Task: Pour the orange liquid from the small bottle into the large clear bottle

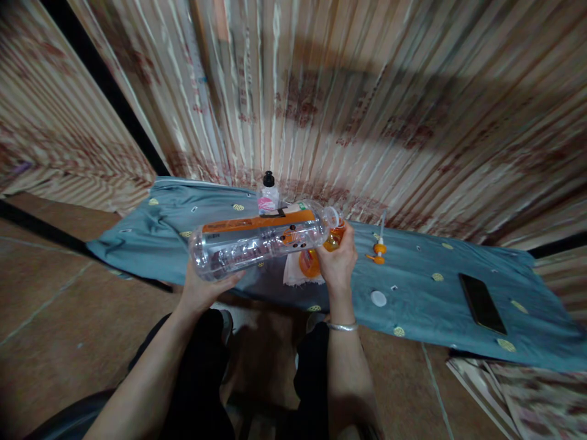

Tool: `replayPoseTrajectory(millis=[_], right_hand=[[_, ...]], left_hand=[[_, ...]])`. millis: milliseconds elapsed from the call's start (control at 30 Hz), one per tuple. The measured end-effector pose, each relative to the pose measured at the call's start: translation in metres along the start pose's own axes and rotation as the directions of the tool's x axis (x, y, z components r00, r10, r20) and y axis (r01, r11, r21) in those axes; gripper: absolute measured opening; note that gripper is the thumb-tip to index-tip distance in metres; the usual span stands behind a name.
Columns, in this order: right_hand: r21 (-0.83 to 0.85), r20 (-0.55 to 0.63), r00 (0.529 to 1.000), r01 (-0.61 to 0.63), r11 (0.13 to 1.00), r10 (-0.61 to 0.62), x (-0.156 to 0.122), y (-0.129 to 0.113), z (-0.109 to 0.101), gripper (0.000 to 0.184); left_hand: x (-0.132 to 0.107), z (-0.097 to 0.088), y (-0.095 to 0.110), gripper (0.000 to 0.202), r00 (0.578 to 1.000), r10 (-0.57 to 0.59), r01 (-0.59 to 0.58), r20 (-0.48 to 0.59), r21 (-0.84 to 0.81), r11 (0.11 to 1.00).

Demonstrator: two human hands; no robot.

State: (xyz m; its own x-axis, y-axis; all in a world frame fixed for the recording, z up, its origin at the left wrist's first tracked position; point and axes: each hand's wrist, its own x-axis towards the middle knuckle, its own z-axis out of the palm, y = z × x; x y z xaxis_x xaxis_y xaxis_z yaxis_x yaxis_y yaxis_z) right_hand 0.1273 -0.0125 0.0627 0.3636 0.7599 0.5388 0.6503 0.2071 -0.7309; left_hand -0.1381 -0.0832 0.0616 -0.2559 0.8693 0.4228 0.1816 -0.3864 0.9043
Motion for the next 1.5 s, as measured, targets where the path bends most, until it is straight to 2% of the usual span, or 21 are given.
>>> replayPoseTrajectory(millis=[267,467,933,1133,1233,1500], right_hand=[[0.005,-0.004,1.000,0.014,1.000,-0.013,0.0003,0.0007,-0.0005,0.063],[0.009,0.000,1.000,0.015,1.000,-0.015,-0.0006,0.0013,-0.0005,0.061],[-0.006,-0.011,1.000,0.027,1.000,-0.027,0.0001,0.0018,-0.0003,0.060],[-0.001,-0.021,0.999,0.041,0.999,-0.041,0.0003,0.0028,0.0004,0.057],[-0.005,-0.026,0.998,0.050,0.999,-0.050,-0.0001,0.0028,0.0007,0.057],[0.048,-0.017,1.000,0.019,0.999,-0.018,-0.0001,-0.0016,-0.0006,0.058]], left_hand=[[0.0010,0.0012,0.0015,0.104,1.000,0.014,-0.014,-0.007,-0.028,1.000],[0.0017,0.0008,0.0014,0.106,1.000,-0.017,0.017,-0.001,-0.023,1.000],[0.0020,0.0000,-0.0005,0.105,1.000,0.021,-0.021,-0.019,-0.004,1.000],[0.0015,0.0005,-0.0012,0.107,1.000,-0.022,0.022,-0.011,-0.021,1.000],[0.0013,-0.0001,-0.0024,0.109,1.000,-0.007,0.007,-0.021,-0.012,1.000],[0.0011,0.0002,-0.0006,0.105,1.000,0.013,-0.013,-0.006,-0.015,1.000]])
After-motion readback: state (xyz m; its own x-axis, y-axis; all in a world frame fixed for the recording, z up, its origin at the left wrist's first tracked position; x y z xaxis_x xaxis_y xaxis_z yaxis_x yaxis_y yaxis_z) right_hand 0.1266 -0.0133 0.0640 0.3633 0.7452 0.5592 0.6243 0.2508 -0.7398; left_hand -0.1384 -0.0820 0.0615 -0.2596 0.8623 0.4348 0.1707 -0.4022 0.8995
